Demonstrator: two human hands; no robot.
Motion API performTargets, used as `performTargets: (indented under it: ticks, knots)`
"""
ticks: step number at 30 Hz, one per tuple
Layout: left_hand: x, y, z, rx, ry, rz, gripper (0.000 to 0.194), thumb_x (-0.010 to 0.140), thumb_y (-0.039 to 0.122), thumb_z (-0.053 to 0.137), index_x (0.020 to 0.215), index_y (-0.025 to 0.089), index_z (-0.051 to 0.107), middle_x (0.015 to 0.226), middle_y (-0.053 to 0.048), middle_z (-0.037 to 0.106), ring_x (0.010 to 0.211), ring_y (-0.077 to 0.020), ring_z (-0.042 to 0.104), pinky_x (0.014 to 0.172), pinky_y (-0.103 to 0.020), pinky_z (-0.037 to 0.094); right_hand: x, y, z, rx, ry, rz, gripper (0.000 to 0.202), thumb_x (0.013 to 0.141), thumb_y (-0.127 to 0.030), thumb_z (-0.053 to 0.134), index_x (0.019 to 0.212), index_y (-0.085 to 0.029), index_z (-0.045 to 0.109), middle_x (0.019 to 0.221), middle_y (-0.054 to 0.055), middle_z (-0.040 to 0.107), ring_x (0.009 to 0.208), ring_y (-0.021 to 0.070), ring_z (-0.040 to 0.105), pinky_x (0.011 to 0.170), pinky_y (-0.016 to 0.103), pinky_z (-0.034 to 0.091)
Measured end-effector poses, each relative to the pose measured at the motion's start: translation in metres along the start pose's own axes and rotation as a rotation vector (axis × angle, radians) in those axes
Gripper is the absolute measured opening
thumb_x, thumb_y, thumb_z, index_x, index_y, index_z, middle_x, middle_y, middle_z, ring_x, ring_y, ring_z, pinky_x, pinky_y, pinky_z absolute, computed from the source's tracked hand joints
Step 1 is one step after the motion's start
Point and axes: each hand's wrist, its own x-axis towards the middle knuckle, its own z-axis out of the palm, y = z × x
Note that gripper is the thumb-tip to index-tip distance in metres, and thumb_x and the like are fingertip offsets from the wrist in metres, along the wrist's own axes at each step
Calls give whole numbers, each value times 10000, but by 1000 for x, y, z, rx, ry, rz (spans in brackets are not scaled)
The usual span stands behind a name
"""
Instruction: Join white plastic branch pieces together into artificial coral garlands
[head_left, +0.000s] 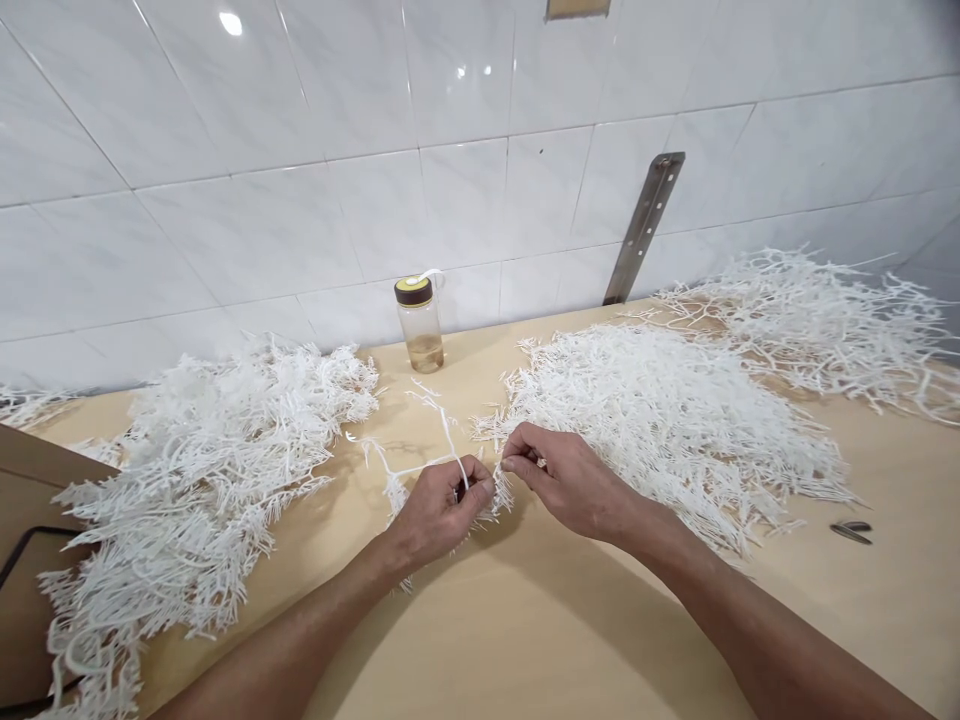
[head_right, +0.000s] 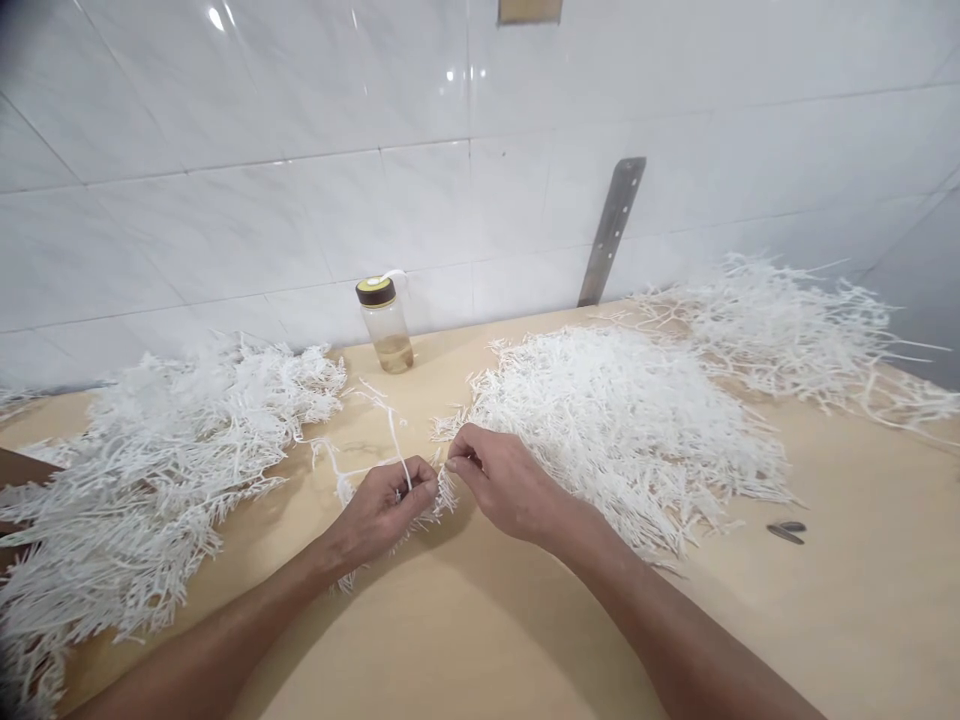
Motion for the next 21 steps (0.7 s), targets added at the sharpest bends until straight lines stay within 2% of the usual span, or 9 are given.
performTargets:
  ticks: [7, 10, 14, 18, 21]
  knots:
    - [1, -4, 2, -1, 35, 11, 206, 898, 315, 513, 780, 168, 598, 666, 19, 531, 622, -115, 459, 591, -231, 362, 1, 7, 1, 105, -15, -4, 168, 925, -281, 518, 857, -218, 658, 720, 2, 629, 562, 126, 522, 540, 270, 427]
    - [1, -1, 4, -3, 17, 12, 191, 885, 283, 513, 746, 170, 579, 658, 23, 526, 625, -113, 458, 595, -229, 356, 1, 7, 2, 42, 14, 0, 169, 928, -252, 518, 831, -216, 651, 717, 2, 636, 608, 143, 556, 581, 280, 441]
    - [2, 2, 4, -45, -8, -19, 185, 886, 267, 501, 729, 175, 531, 658, 30, 494, 618, -107, 424, 584, -228, 334, 1, 7, 9, -169, 60, -116, 178, 948, -180, 465, 847, -199, 611, 823, 44, 657, 753, 177, 591, 685, 313, 444]
    - [2, 2, 0, -98, 6, -42, 214, 898, 317, 512, 736, 178, 511, 649, 36, 443, 602, -102, 384, 559, -226, 313, 3, 12, 11, -384, 164, -170, 224, 968, -137, 402, 858, -181, 592, 830, 81, 640, 711, 181, 553, 638, 309, 405]
    - [0, 2, 0, -139, -29, -46, 246, 901, 358, 523, 737, 174, 515, 639, 35, 442, 582, -97, 370, 543, -224, 301, 6, 17, -1, -464, 355, -121, 226, 966, -144, 394, 832, -177, 573, 807, 84, 624, 637, 168, 518, 592, 303, 379]
